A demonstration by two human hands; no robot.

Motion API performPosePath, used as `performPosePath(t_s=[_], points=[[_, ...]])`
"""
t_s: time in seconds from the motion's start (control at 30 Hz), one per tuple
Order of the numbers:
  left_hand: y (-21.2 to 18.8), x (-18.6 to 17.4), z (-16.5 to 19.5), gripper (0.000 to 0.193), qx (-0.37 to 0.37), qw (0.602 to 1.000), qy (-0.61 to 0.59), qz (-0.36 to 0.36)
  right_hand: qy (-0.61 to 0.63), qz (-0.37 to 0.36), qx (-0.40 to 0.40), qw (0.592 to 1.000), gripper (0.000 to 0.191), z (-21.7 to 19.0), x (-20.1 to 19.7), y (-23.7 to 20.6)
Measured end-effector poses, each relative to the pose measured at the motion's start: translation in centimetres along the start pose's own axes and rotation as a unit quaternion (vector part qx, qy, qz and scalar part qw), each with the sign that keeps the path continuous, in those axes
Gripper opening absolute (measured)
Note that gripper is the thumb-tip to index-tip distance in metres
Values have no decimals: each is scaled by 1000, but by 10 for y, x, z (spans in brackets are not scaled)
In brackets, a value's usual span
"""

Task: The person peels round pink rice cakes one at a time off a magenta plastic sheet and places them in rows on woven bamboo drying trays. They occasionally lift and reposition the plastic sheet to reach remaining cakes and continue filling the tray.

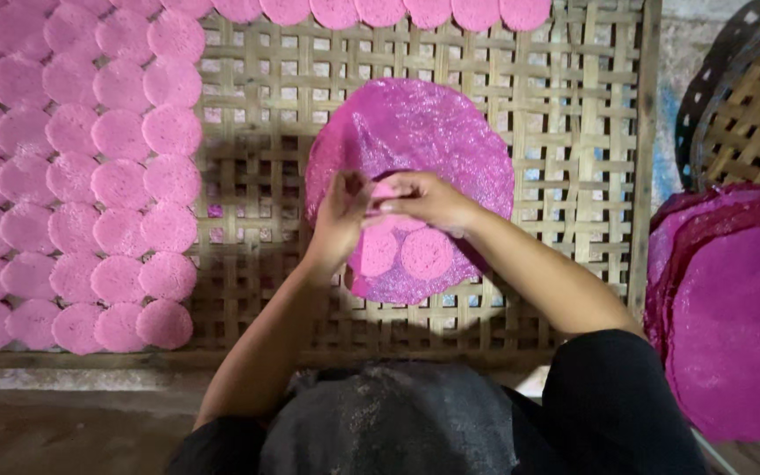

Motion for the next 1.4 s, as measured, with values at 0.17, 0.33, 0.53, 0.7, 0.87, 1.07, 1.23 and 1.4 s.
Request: performPosePath(t_s=[0.17,0.33,0.53,0.7,0.87,1.07,1.23,1.4], points=[[-14,-2,8,32,48,938,338,55,-58,156,71,984,21,27,-65,-24],[-45,11,28,57,-42,908,409,81,28,221,44,974,20,15,-126,-57],[-52,71,3,80,-57,995,-61,-51,159,152,28,975,24,3,-54,-47],[-28,23,-12,13,72,976,200,42,126,108,-40,985,23,10,-56,-44],[-29,-44,-11,27,-84,988,40,123,84,338,-59,936,25,24,-191,-52],[-22,-27,-30,55,-63,990,18,125,116,479,-181,851,19,13,-308,-41],[-31,-23,-19,53,-9,991,-60,118,95,517,-161,836,16,9,-314,-2],[-52,-38,-6,46,-167,941,244,164,-336,555,-143,747,30,11,-305,12]])
Point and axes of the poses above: each hand's wrist, its own y-axis towards the middle knuckle, its own x-axis out of the palm, z = x × y, the point moved 1 cm from there along y, towards the middle knuckle, and after that the axes turned 7 degrees about -x, right-handed, at the moved point
